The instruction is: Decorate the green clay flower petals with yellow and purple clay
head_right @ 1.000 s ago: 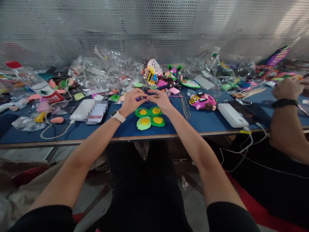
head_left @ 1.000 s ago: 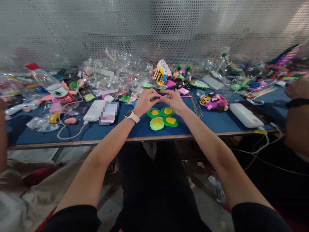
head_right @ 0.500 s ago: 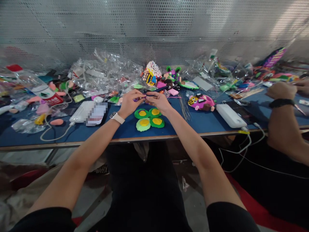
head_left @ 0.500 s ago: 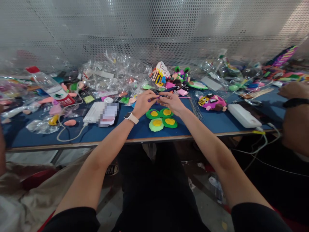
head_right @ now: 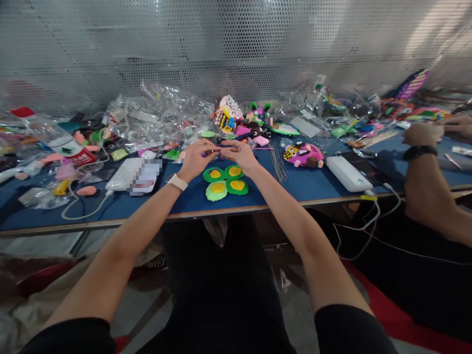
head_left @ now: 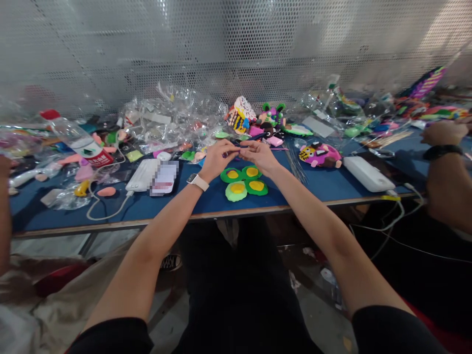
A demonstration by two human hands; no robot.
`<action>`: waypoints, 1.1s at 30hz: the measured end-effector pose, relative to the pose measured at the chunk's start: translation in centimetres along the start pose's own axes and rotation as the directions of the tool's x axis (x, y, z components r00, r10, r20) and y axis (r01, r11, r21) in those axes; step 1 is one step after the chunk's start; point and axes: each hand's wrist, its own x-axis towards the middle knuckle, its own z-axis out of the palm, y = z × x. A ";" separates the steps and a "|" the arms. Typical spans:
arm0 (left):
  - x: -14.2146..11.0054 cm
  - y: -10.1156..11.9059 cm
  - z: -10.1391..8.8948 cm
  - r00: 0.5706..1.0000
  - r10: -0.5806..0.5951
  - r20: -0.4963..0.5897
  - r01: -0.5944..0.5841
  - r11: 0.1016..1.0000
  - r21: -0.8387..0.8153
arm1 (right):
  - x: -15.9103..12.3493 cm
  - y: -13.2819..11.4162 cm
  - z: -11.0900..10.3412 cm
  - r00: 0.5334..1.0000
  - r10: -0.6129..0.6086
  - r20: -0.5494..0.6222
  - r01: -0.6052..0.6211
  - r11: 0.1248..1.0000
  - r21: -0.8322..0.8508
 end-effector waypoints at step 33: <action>-0.1 0.5 0.1 0.993 0.030 -0.112 -0.025 0.999 0.046 | -0.2 -0.3 0.4 1.000 0.021 -0.014 -0.019 0.992 0.123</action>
